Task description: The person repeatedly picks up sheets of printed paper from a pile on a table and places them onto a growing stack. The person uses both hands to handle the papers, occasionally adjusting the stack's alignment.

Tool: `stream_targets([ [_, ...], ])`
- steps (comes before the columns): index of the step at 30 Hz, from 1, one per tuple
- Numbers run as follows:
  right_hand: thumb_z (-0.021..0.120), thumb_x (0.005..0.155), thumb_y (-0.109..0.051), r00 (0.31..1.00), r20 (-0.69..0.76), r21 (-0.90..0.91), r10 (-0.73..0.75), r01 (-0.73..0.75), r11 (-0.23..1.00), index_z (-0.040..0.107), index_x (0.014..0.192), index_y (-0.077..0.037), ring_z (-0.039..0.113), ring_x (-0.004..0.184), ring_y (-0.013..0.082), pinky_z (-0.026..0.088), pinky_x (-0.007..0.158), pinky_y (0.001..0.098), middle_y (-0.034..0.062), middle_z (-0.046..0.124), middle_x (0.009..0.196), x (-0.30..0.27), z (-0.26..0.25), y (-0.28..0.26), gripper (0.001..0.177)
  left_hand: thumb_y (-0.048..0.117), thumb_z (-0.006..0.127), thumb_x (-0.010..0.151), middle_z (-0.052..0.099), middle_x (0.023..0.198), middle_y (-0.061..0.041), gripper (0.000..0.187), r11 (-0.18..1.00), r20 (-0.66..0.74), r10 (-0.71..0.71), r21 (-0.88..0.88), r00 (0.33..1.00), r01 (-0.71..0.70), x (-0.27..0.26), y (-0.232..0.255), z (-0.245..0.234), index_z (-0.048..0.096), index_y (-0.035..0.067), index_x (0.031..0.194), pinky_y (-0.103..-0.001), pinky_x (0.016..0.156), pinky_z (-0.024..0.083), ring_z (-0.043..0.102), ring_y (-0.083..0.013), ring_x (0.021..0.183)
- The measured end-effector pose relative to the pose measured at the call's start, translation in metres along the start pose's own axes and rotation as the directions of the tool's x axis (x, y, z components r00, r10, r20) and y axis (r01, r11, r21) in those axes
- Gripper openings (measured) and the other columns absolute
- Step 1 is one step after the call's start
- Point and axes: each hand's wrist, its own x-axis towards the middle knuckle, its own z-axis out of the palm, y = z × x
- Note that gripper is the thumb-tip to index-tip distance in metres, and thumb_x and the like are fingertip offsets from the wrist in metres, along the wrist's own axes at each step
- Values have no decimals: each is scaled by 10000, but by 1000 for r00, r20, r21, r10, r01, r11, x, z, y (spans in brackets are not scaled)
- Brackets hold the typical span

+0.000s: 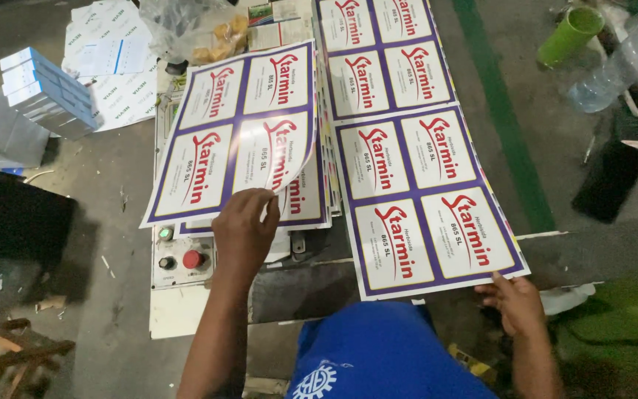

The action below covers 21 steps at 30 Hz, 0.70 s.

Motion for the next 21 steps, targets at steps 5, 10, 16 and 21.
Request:
stream_targets([
  [5,586,1028,-160,998,62,15,-22,21,1000,615,1274,-34,708,806,231,527,588,330,110,725,1065,1,21,-11,278,99,771,879,743,890,-118,73,996,55,-82,-30,995,83,-24,-7,38,726,52,913,-406,684,570,722,-292,802],
  [10,594,1030,-167,997,53,-24,-55,57,998,612,1271,-62,702,793,223,510,576,331,101,717,1035,15,47,-30,264,122,765,866,739,883,-119,78,978,127,-189,-68,974,199,-46,-12,68,728,69,909,-420,671,568,715,-306,788],
  [16,607,1037,-182,993,98,45,-72,67,997,615,1229,-47,707,792,223,519,585,345,90,721,1008,43,65,-52,234,111,773,866,746,916,-125,87,975,57,-174,-132,983,180,-50,-1,70,725,73,928,-414,683,575,724,-319,816],
  [21,561,1026,-214,997,42,-32,-68,70,997,532,1431,-93,705,839,222,526,632,328,153,744,1063,30,64,-54,423,67,779,861,740,925,-133,93,964,41,-100,-243,994,107,-51,16,59,720,70,933,-403,704,589,733,-315,829],
])
